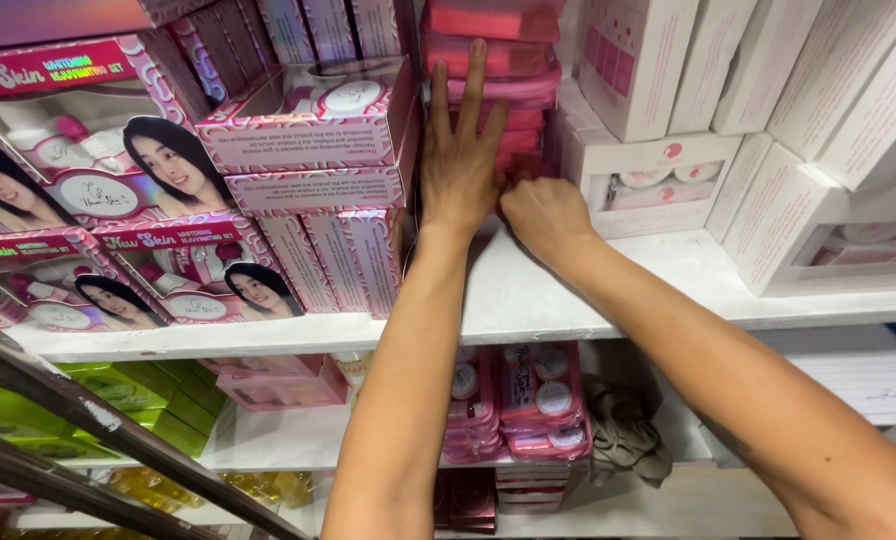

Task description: The person wipes a shelf with a cloth, then picks up and stacks pink cosmetic kits on the shelf. They continue to wipe the kits and the shelf surface, arranging the items neatly.

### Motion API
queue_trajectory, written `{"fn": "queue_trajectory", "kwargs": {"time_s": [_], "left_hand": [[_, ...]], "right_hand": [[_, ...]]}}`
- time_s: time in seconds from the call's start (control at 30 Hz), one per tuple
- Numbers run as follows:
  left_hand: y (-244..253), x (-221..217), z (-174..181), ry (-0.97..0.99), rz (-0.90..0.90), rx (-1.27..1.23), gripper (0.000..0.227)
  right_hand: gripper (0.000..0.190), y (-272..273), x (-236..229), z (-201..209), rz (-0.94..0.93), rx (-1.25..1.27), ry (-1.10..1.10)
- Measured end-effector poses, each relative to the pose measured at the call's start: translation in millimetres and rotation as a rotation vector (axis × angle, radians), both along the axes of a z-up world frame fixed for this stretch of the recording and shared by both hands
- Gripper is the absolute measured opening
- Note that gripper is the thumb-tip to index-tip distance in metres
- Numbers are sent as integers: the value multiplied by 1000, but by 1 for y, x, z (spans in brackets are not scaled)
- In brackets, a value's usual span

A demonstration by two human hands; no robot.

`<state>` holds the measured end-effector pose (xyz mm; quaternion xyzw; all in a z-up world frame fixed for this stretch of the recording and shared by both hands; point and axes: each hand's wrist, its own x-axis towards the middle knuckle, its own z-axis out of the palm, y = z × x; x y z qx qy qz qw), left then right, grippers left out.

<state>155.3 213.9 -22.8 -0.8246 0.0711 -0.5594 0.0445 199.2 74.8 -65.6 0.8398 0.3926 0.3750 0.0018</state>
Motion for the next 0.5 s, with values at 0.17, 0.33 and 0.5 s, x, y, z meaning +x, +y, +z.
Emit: {"fn": "queue_trajectory", "kwargs": {"time_s": [0.17,0.33,0.5], "left_hand": [[-2,-4,9,-25,-118,-11,66],[-2,-3,7,-33,-163,-54,58],[-2,-15,0,37,-201,-126,55]], "right_hand": [[11,-3,-17,5,123,100,-122],[13,6,-13,-2,42,124,-104],[13,11,6,-2,-22,114,-5]]}}
